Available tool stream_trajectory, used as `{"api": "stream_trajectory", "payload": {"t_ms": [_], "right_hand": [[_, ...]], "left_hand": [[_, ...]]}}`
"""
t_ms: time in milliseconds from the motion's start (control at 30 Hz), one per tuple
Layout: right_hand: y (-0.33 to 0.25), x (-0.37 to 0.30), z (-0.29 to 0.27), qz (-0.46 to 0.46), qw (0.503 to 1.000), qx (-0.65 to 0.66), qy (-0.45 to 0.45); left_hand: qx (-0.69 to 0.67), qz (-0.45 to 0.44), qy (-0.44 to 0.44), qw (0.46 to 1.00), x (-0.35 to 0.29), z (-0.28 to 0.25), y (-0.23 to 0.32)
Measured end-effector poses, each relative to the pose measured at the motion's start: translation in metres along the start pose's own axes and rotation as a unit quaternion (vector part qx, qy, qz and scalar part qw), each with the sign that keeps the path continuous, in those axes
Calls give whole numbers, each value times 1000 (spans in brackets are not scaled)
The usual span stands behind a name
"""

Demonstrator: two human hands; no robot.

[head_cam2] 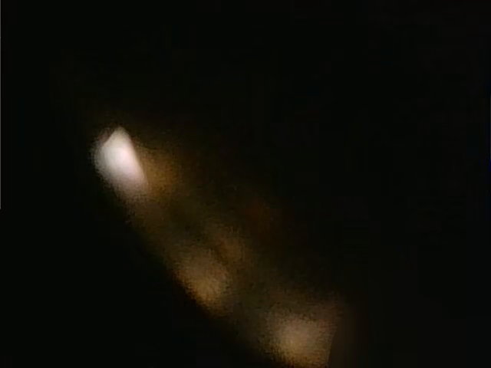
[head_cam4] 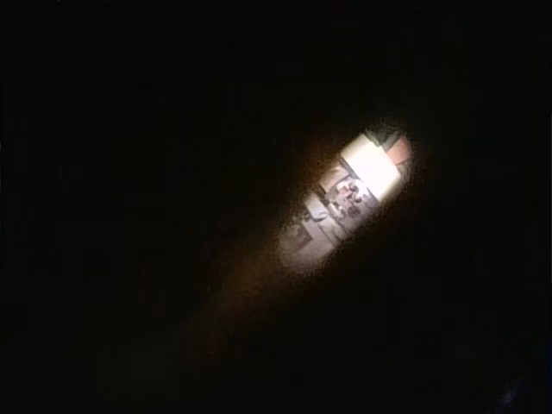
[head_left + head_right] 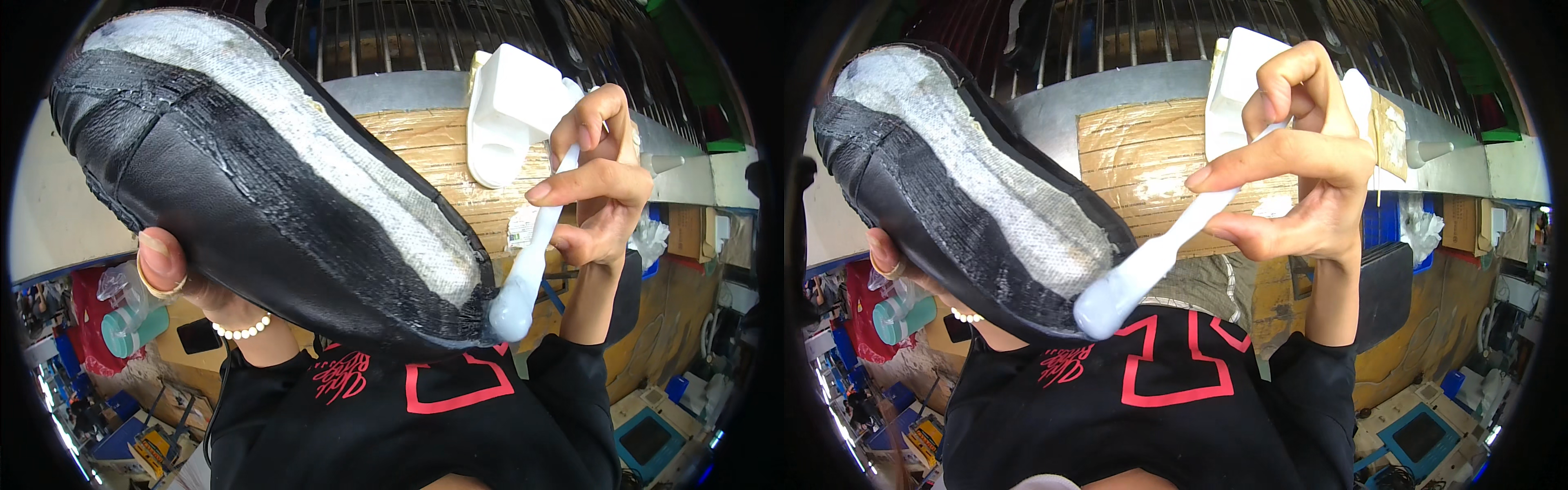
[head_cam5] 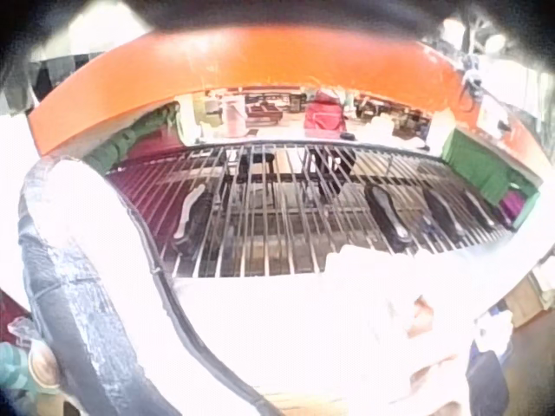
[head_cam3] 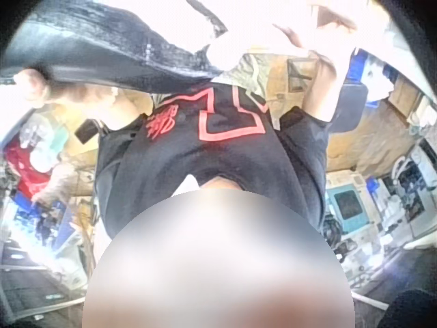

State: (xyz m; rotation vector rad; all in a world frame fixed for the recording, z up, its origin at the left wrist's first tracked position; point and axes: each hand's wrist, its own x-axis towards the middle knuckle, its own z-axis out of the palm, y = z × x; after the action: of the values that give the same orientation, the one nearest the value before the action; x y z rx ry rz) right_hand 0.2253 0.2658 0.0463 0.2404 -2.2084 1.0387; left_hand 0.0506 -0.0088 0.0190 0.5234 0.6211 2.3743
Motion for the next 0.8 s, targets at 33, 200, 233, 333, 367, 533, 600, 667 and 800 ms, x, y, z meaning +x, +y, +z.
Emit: {"api": "stream_trajectory", "payload": {"t_ms": [33,200,233,333,367,533,600,667,800], "right_hand": [[0,1,1,1,1000,-4,5],[4,18,12,-3,998,-59,30],[7,23,14,-12,997,-62,41],[13,30,16,-47,997,-35,57],[15,30,16,-61,997,-24,47],[18,28,15,-101,994,34,11],[17,28,21,-98,993,56,18],[10,28,20,-69,997,42,-12],[9,37,29,-52,996,74,-20]], "left_hand": [[0,0,3,1000,1,0,0],[-3,-4,10,1000,1,3,-7],[-4,-4,10,1000,1,4,-8],[-4,0,19,1000,2,5,-7],[-5,3,24,1000,3,5,-5],[-5,7,68,998,8,10,-3],[-26,9,109,994,8,13,-6],[-37,2,163,986,7,15,-11],[-87,-92,199,972,7,12,-16]]}}
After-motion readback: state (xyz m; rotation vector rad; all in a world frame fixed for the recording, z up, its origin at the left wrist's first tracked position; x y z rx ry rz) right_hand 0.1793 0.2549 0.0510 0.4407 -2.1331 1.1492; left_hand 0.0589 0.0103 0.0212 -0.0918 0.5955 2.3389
